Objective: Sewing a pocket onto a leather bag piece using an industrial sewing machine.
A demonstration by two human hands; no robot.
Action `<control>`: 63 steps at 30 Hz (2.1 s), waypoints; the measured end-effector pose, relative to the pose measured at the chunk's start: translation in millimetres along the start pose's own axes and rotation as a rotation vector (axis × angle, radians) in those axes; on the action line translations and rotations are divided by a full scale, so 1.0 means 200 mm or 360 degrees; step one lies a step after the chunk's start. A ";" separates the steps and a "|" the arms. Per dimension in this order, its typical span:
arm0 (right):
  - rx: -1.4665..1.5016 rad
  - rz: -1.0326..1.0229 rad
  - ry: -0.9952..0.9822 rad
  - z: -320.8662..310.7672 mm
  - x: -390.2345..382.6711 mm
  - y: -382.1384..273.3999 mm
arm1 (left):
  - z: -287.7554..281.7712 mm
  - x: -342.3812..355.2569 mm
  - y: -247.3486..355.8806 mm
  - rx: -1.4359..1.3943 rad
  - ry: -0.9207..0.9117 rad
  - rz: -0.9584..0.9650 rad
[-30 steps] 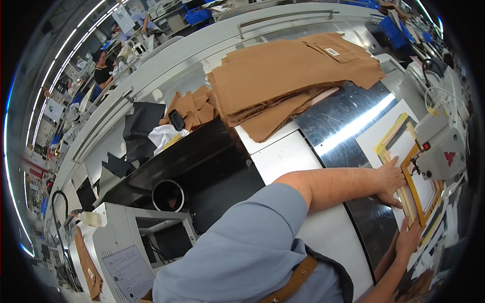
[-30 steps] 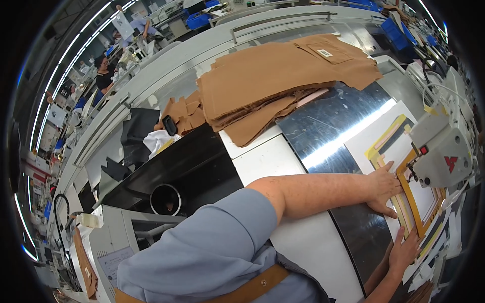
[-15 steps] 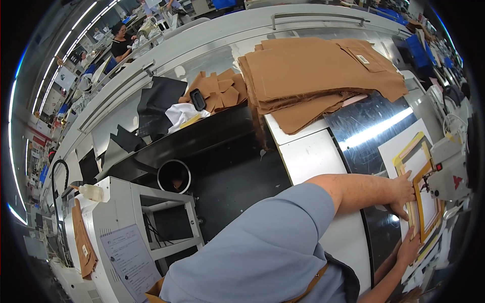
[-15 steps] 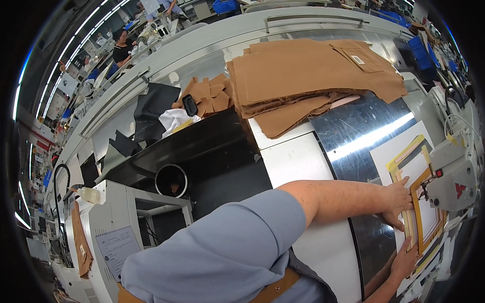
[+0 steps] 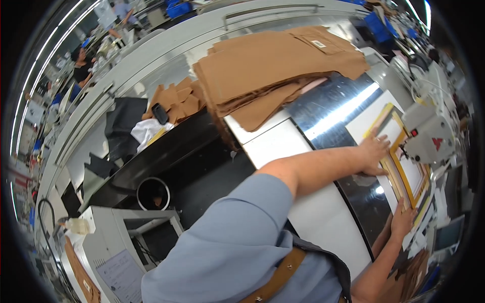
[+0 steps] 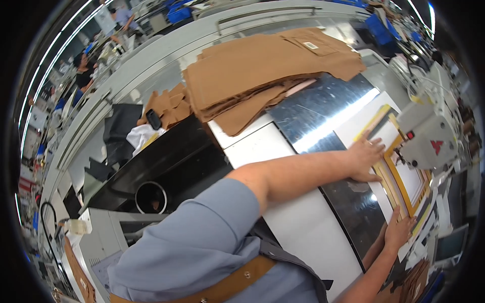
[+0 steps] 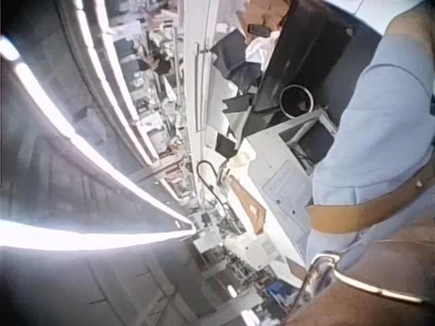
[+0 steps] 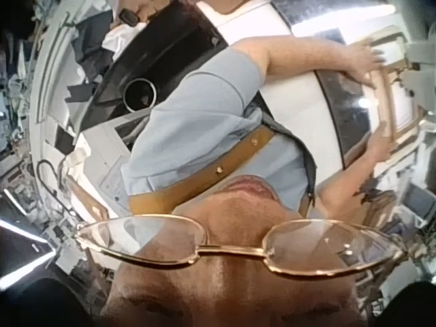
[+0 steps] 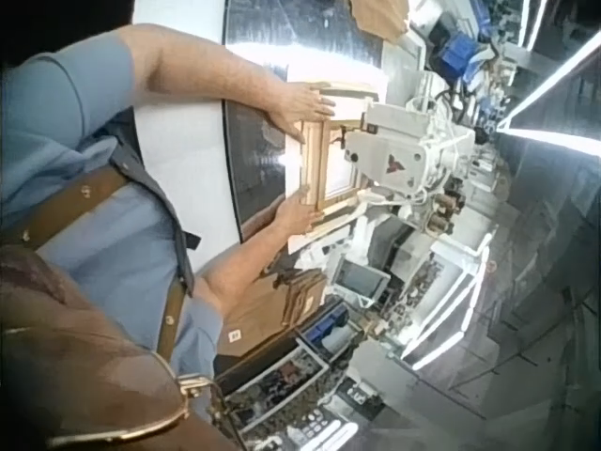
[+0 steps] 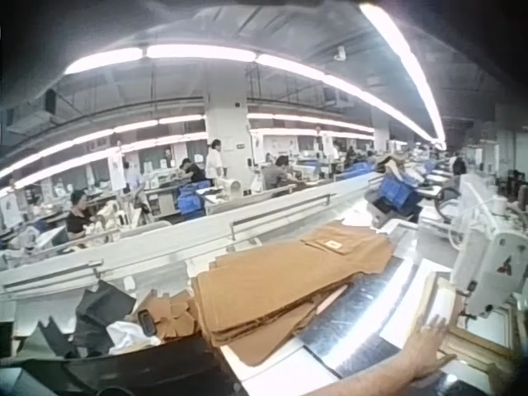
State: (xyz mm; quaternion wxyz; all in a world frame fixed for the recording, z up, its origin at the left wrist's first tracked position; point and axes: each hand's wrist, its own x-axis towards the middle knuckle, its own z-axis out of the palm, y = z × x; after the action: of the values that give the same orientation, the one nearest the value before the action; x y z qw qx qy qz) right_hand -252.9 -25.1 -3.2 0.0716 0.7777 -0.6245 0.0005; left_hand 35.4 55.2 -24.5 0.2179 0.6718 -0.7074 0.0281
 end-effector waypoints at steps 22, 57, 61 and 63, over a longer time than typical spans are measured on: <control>0.0435 0.0016 0.0290 0.13 0.02 0.17 | -0.95 -0.32 -1.22 0.0753 0.0170 -0.0611; 0.2577 -0.0191 -0.0458 -0.13 -0.50 -0.02 | -0.86 -0.51 -1.06 0.0329 0.0476 -0.1080; 0.2531 -0.0219 -0.0449 -0.13 -0.51 -0.01 | -0.83 -0.35 -1.06 0.0365 0.0422 -0.1054; 0.2542 -0.0246 -0.0434 -0.12 -0.51 -0.01 | -0.85 -0.28 -1.05 0.0040 0.0541 -0.1369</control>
State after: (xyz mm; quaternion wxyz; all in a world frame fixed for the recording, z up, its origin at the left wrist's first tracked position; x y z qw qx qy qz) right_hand -272.1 76.9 11.2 -0.5816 0.6284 -0.3835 0.3460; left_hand 284.4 144.8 56.8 0.3145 0.8928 -0.3181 0.0533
